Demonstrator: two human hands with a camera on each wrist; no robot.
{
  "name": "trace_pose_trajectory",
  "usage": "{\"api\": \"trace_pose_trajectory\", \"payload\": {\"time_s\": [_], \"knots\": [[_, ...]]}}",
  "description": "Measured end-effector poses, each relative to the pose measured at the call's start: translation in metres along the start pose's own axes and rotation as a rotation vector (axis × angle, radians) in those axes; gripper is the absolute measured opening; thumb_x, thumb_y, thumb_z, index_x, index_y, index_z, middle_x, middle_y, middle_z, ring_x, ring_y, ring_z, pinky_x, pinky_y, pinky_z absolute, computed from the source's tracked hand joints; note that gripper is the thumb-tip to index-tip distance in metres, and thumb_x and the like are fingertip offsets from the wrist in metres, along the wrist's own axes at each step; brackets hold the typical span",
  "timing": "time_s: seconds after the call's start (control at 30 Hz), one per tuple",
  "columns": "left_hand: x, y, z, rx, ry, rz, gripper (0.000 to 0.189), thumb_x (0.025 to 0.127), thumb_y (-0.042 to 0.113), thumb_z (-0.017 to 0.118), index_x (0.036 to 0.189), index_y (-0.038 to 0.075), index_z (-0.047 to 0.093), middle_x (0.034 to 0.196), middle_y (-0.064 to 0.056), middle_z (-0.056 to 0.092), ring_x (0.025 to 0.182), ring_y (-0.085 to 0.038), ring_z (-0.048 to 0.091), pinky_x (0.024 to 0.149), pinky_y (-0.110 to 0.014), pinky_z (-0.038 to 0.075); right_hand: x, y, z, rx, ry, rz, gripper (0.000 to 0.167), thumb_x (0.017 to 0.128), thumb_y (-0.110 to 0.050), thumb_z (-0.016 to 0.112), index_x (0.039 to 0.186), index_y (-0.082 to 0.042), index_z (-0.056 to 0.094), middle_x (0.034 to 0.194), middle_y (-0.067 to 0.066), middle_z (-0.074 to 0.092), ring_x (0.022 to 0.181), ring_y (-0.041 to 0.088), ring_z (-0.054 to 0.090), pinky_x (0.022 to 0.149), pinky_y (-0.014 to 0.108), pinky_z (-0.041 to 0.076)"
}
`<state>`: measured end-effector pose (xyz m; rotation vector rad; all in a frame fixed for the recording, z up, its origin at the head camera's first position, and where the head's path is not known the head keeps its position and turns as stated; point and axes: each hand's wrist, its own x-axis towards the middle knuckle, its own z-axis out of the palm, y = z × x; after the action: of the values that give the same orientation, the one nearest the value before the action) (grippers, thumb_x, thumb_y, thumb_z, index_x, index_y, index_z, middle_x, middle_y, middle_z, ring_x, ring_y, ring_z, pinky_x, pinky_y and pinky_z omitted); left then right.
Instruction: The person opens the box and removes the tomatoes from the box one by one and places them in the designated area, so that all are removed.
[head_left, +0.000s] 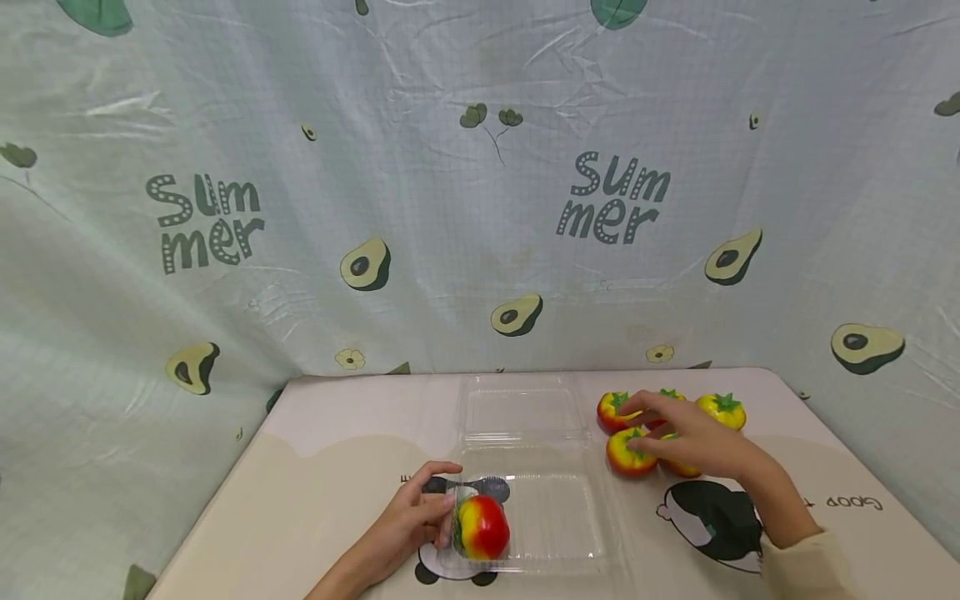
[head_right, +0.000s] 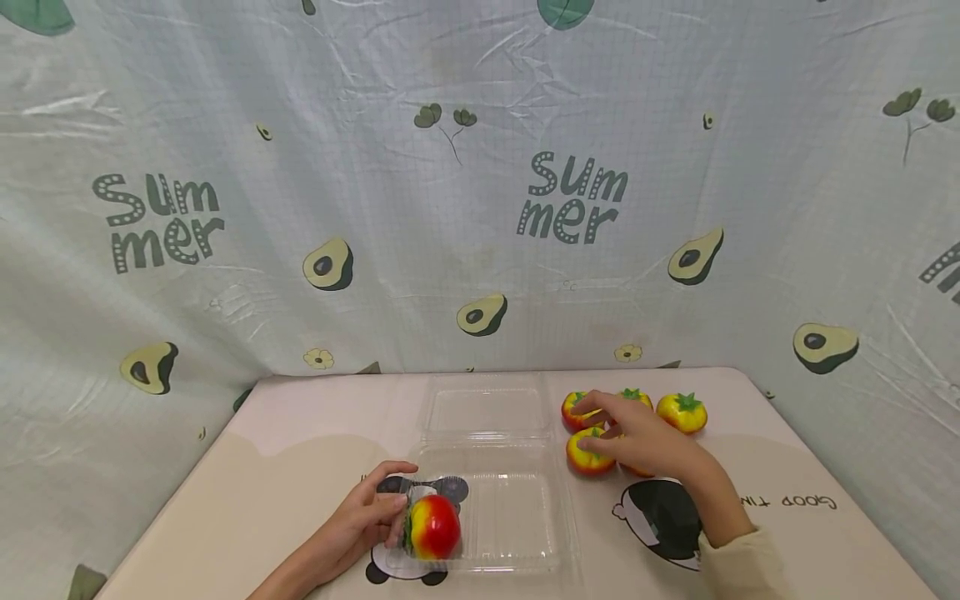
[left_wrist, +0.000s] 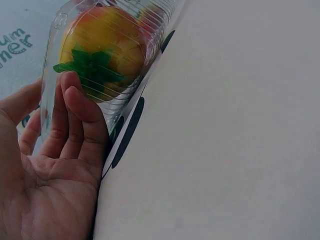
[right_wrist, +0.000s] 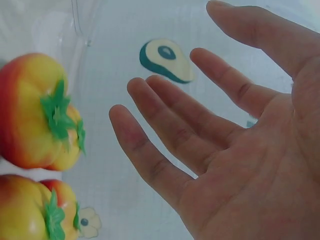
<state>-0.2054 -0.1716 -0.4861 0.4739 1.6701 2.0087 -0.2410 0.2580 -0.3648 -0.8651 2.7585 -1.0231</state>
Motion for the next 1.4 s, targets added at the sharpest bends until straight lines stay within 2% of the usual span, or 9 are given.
{"api": "trace_pose_trajectory", "payload": {"time_s": [0.23, 0.37, 0.53, 0.8, 0.97, 1.4], "knots": [[0.001, 0.002, -0.001, -0.009, -0.008, 0.006, 0.054, 0.11, 0.019, 0.048, 0.154, 0.002, 0.023, 0.075, 0.005, 0.065, 0.066, -0.009, 0.059, 0.07, -0.021, 0.056, 0.005, -0.01, 0.012, 0.026, -0.056, -0.047, 0.04, 0.097, -0.028, 0.071, 0.133, -0.014, 0.06, 0.133, 0.008, 0.065, 0.119, 0.032, 0.065, 0.094, 0.028, 0.057], [0.001, 0.003, -0.001, -0.007, -0.009, 0.01, 0.053, 0.11, 0.018, 0.047, 0.154, 0.002, 0.022, 0.075, 0.005, 0.065, 0.066, -0.009, 0.059, 0.07, -0.022, 0.056, 0.009, -0.013, 0.02, 0.005, -0.074, -0.069, 0.039, 0.098, -0.031, 0.07, 0.133, -0.017, 0.061, 0.131, 0.002, 0.067, 0.116, 0.023, 0.065, 0.094, 0.027, 0.057], [0.001, 0.003, -0.001, 0.001, -0.004, 0.009, 0.054, 0.11, 0.019, 0.047, 0.155, 0.002, 0.022, 0.075, 0.005, 0.064, 0.066, -0.009, 0.059, 0.07, -0.022, 0.056, 0.011, -0.014, 0.025, 0.016, -0.104, -0.076, 0.038, 0.098, -0.031, 0.07, 0.132, -0.017, 0.06, 0.13, 0.001, 0.066, 0.115, 0.013, 0.065, 0.094, 0.026, 0.057], [0.0, 0.003, -0.001, 0.004, -0.01, 0.02, 0.054, 0.11, 0.018, 0.047, 0.154, 0.001, 0.021, 0.075, 0.005, 0.065, 0.065, -0.009, 0.059, 0.07, -0.021, 0.056, 0.014, -0.014, 0.029, 0.05, -0.144, -0.103, 0.035, 0.098, -0.029, 0.07, 0.13, -0.015, 0.06, 0.13, 0.006, 0.066, 0.116, 0.021, 0.066, 0.095, 0.034, 0.059], [0.001, 0.003, -0.001, 0.012, -0.006, 0.016, 0.054, 0.11, 0.018, 0.047, 0.154, 0.002, 0.022, 0.075, 0.006, 0.065, 0.066, -0.009, 0.059, 0.071, -0.022, 0.056, 0.015, -0.014, 0.029, 0.056, -0.163, -0.076, 0.036, 0.098, -0.03, 0.069, 0.129, -0.013, 0.061, 0.13, 0.011, 0.065, 0.116, 0.029, 0.065, 0.095, 0.031, 0.059], [0.0, 0.001, -0.001, 0.002, 0.002, 0.0, 0.057, 0.109, 0.019, 0.048, 0.155, 0.001, 0.02, 0.075, 0.006, 0.064, 0.065, -0.009, 0.059, 0.07, -0.021, 0.056, 0.016, -0.009, 0.03, 0.051, -0.186, -0.053, 0.035, 0.098, -0.03, 0.07, 0.128, -0.013, 0.062, 0.129, 0.013, 0.066, 0.115, 0.023, 0.065, 0.095, 0.029, 0.058]]}}
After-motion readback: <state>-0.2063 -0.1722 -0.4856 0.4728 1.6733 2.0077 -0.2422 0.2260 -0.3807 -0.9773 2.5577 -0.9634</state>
